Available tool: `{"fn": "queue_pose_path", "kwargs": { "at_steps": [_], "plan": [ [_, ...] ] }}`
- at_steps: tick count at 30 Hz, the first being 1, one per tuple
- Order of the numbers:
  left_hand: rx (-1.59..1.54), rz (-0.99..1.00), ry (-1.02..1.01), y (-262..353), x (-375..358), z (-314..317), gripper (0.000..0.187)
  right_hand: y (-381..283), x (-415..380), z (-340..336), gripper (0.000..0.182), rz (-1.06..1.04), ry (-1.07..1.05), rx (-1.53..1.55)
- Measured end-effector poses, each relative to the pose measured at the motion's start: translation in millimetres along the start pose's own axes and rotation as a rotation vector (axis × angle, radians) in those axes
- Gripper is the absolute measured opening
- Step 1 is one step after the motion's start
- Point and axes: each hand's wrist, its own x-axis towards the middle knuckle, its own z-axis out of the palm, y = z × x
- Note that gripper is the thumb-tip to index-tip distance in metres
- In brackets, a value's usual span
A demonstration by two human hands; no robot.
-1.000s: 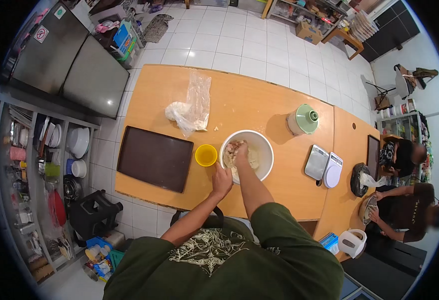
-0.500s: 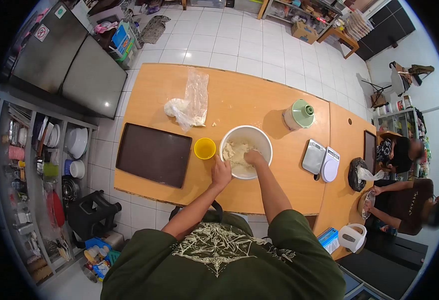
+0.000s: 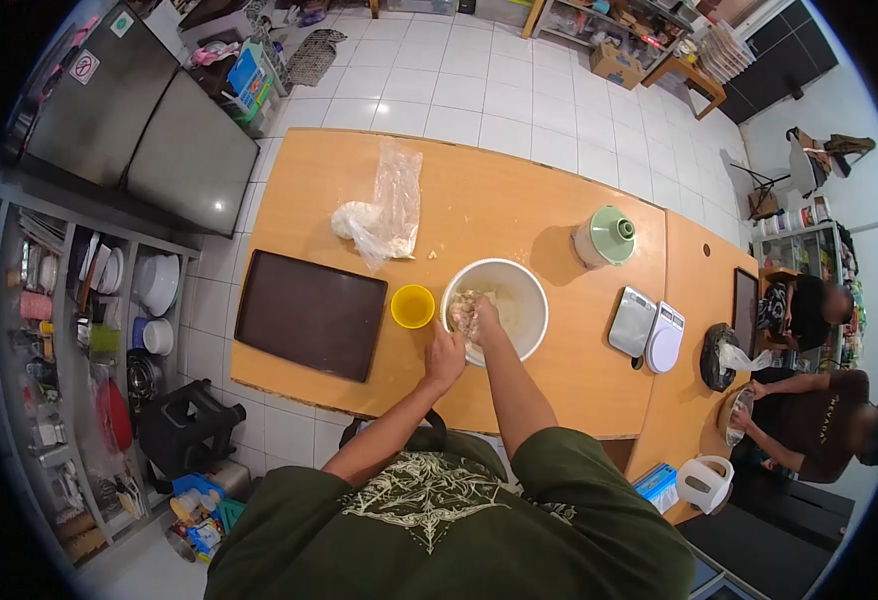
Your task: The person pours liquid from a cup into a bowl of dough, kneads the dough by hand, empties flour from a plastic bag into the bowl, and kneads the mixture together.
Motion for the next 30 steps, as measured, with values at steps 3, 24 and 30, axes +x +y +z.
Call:
{"fn": "queue_pose_path", "kwargs": {
  "at_steps": [3, 24, 30],
  "plan": [
    [-0.204, -0.236, -0.019, 17.1, 1.5, -9.4, 0.047, 0.2, 25.5, -12.0, 0.037, 0.001, 0.026, -0.11],
    [-0.289, -0.359, -0.03, 25.3, 5.8, -14.0, 0.047, -46.4, -15.3, 13.2, 0.031, 0.244, -0.372, 0.109],
    [-0.324, -0.321, -0.066, 54.5, 8.3, -46.2, 0.044, -3.3, 17.0, 50.4, 0.033, 0.11, -0.064, -0.025]
  ]
}}
